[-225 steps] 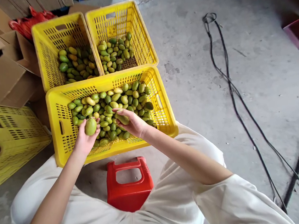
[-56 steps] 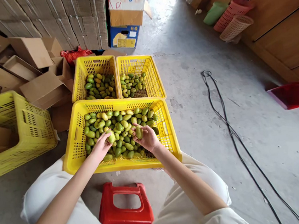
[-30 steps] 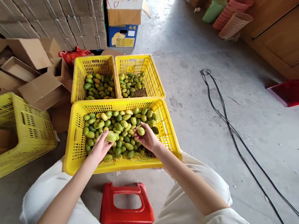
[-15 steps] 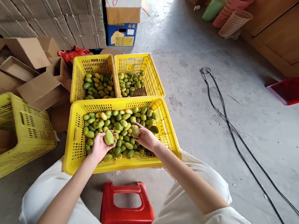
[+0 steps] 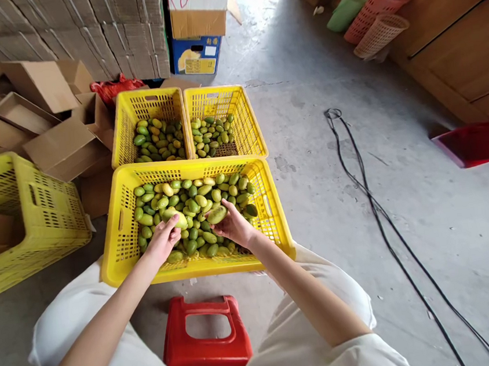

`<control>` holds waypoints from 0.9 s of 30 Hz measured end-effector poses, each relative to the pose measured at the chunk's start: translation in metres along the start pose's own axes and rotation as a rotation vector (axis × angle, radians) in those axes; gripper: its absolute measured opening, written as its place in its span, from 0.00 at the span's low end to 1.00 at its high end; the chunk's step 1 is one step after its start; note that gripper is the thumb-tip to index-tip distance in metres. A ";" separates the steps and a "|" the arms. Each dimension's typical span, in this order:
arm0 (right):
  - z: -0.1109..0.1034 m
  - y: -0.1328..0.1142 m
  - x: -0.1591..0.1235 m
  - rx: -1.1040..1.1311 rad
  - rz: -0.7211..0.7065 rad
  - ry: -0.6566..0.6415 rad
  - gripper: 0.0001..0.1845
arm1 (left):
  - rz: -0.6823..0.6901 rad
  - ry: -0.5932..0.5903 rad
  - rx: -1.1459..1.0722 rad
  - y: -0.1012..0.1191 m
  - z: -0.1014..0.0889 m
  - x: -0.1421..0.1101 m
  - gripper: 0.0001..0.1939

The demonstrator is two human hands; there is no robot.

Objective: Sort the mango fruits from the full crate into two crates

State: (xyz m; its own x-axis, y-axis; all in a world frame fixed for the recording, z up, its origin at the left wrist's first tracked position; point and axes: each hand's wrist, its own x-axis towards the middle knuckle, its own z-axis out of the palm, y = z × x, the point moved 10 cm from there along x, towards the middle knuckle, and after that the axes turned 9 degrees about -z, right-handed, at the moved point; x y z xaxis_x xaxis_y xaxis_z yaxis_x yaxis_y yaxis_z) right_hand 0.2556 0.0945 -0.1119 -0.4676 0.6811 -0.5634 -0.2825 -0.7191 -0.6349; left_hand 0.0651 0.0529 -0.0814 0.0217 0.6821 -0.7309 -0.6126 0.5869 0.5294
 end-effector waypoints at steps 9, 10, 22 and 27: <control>0.006 -0.002 -0.001 -0.020 0.043 -0.090 0.44 | -0.152 0.071 -0.050 -0.009 0.002 -0.004 0.05; 0.009 -0.002 -0.002 -0.029 0.048 -0.111 0.44 | -0.163 0.046 -0.009 -0.011 0.005 -0.005 0.06; 0.006 -0.010 -0.005 -0.241 -0.099 -0.073 0.34 | -0.208 -0.071 0.472 -0.029 0.010 -0.002 0.18; 0.005 -0.010 -0.004 -0.171 -0.077 -0.025 0.26 | -0.146 -0.069 0.430 -0.022 0.011 -0.002 0.18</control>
State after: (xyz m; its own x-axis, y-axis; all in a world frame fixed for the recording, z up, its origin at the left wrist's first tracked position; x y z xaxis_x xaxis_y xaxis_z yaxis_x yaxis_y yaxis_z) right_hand 0.2563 0.0980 -0.1011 -0.4712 0.7282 -0.4977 -0.1729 -0.6296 -0.7574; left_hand 0.0873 0.0435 -0.0865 0.1449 0.5981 -0.7882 -0.2163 0.7965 0.5646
